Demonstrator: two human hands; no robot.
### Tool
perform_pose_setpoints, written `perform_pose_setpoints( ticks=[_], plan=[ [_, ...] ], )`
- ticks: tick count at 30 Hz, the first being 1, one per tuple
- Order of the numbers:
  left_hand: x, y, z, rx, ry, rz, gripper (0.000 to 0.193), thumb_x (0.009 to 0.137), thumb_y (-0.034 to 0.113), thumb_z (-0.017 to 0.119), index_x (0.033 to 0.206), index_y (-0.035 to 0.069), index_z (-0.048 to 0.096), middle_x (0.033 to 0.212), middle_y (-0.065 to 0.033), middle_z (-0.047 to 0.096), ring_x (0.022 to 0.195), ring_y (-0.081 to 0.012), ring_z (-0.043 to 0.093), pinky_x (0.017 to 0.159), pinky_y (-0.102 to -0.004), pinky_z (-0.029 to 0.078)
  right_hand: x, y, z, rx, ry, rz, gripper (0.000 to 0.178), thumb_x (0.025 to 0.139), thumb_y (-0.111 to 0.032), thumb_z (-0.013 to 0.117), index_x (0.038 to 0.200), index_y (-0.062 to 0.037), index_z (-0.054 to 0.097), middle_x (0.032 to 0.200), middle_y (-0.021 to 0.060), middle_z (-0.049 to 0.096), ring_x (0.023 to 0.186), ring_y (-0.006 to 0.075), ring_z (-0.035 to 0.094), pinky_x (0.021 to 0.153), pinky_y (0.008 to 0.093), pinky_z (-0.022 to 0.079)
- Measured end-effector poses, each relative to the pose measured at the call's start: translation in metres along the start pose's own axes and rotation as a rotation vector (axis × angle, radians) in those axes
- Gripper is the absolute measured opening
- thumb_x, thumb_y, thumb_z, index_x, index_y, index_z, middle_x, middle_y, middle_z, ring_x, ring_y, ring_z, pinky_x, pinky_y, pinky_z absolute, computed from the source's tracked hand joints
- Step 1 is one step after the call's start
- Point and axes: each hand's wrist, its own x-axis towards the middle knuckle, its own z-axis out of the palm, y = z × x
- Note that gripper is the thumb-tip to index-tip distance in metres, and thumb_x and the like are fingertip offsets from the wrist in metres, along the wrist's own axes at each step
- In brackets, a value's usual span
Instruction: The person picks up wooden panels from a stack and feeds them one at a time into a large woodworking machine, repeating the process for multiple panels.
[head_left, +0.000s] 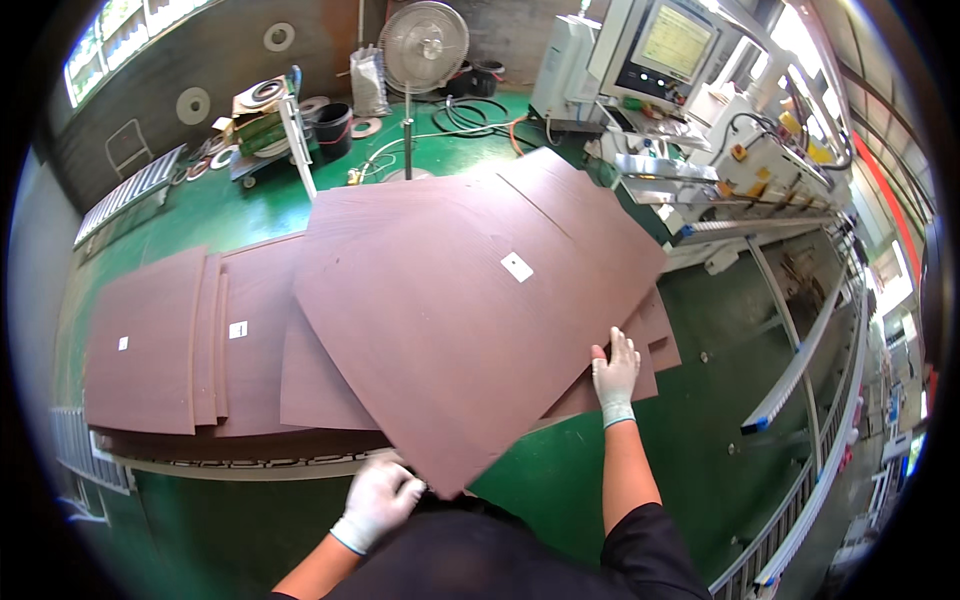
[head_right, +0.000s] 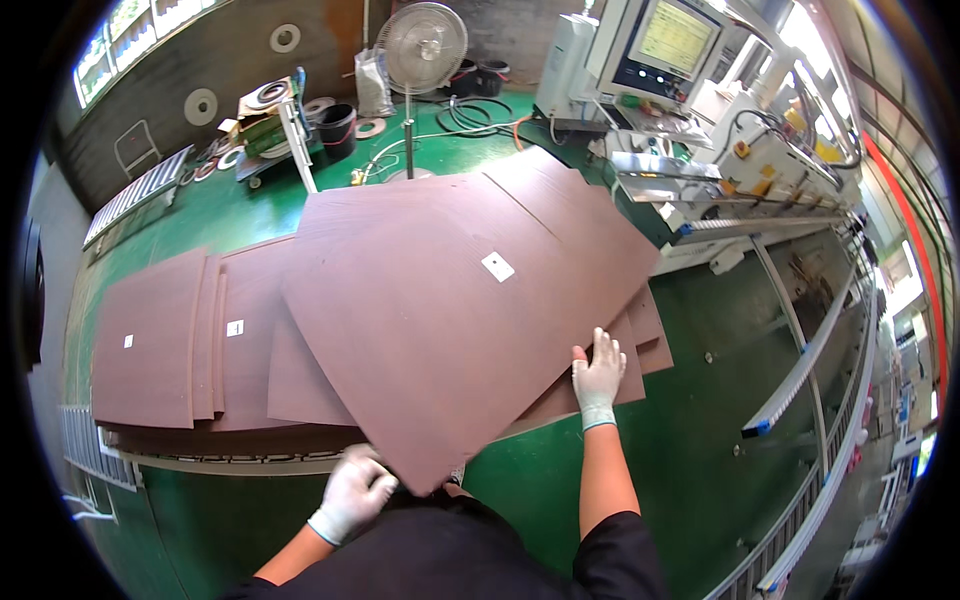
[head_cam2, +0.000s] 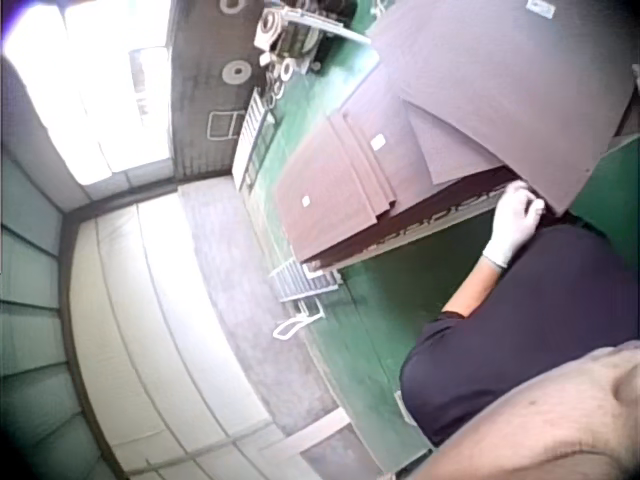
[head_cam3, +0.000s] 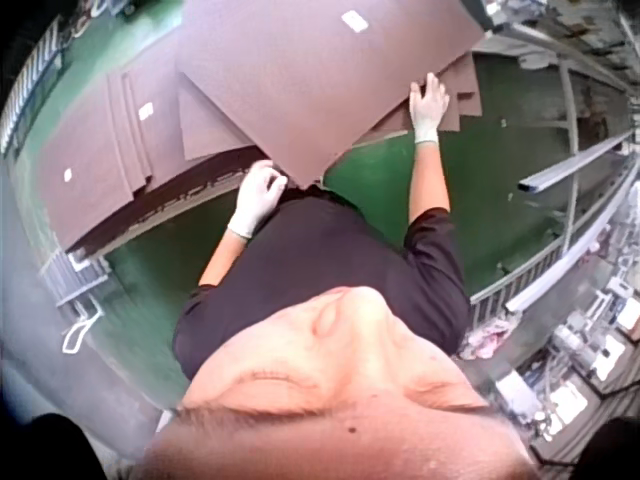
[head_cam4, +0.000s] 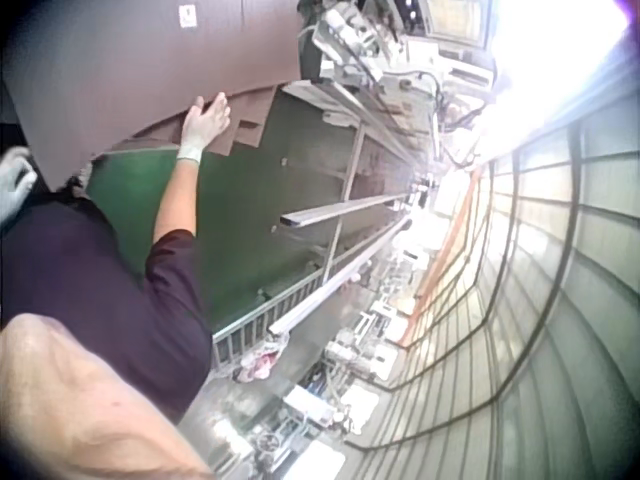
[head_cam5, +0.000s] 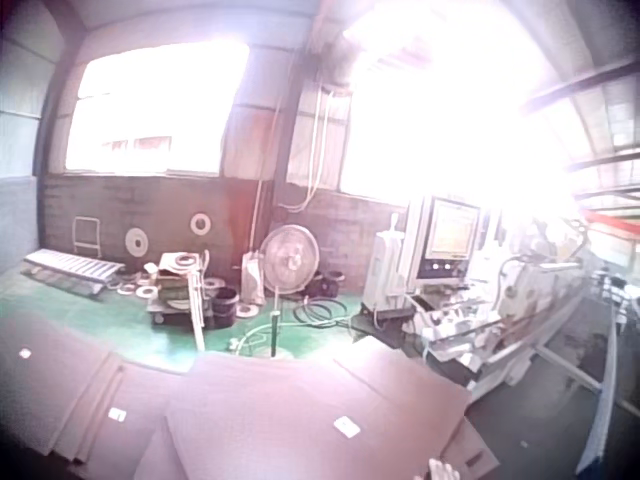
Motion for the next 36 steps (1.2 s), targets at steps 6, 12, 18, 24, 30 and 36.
perform_pose_setpoints(
  ticks=[6,12,18,24,30,36],
  plan=[
    [0.088,0.004,-0.046,0.059,0.111,0.263,0.027,0.086,0.025,0.067,0.098,0.001,0.07,0.108,-0.0233,0.066,0.099,-0.0391,0.064,0.084,-0.0412,0.052,-0.075,-0.028,-0.016,-0.089,-0.071,-0.027,0.068,0.093,-0.044,0.059,0.149,-0.0106,0.04,0.151,0.0203,0.041,0.142,0.0356,0.034,0.118,0.049,0.021],
    [0.124,-0.056,-0.041,0.563,0.156,-0.021,0.07,0.082,0.03,0.071,0.142,0.004,0.047,0.149,-0.0266,0.037,0.141,-0.0426,0.03,0.115,-0.0509,0.027,-0.108,0.0,-0.043,-0.055,0.013,-0.067,0.057,0.09,-0.04,0.064,0.137,-0.0092,0.054,0.13,0.0151,0.059,0.118,0.0356,0.057,0.098,0.0472,0.046],
    [0.086,-0.045,-0.007,0.313,0.196,-0.041,0.057,0.085,0.017,0.066,0.136,-0.002,0.05,0.146,-0.0285,0.041,0.14,-0.0433,0.033,0.116,-0.0499,0.027,-0.091,0.022,-0.075,0.16,-0.078,0.351,0.054,0.089,-0.047,0.063,0.123,-0.0061,0.058,0.114,0.0183,0.064,0.099,0.0361,0.065,0.084,0.0444,0.052],
    [0.038,-0.013,0.047,0.261,0.245,0.049,0.034,0.1,0.031,0.056,0.115,0.001,0.061,0.107,-0.0145,0.067,0.095,-0.0265,0.06,0.088,-0.0379,0.048,-0.069,0.136,-0.104,0.31,-0.377,0.403,0.065,0.09,-0.061,0.055,0.114,-0.0019,0.062,0.111,0.0225,0.068,0.106,0.0381,0.064,0.089,0.0451,0.049],
    [0.026,0.101,0.148,-0.748,0.272,-0.648,0.056,0.102,0.042,0.048,0.133,-0.004,0.052,0.132,-0.0142,0.057,0.119,-0.0285,0.053,0.103,-0.0398,0.042,-0.063,0.209,-0.137,0.382,-0.491,0.265,0.066,0.095,-0.06,0.047,0.114,0.0013,0.063,0.113,0.0226,0.067,0.108,0.0382,0.063,0.092,0.0428,0.049],
    [0.02,0.14,0.213,-0.691,0.236,-0.718,0.066,0.103,0.049,0.043,0.139,-0.006,0.046,0.138,-0.0171,0.053,0.126,-0.028,0.049,0.108,-0.0407,0.04,-0.034,0.293,-0.151,0.455,-0.588,0.191,0.066,0.094,-0.059,0.05,0.117,0.0014,0.063,0.115,0.0232,0.066,0.111,0.0373,0.062,0.095,0.0416,0.048]
  ],
)
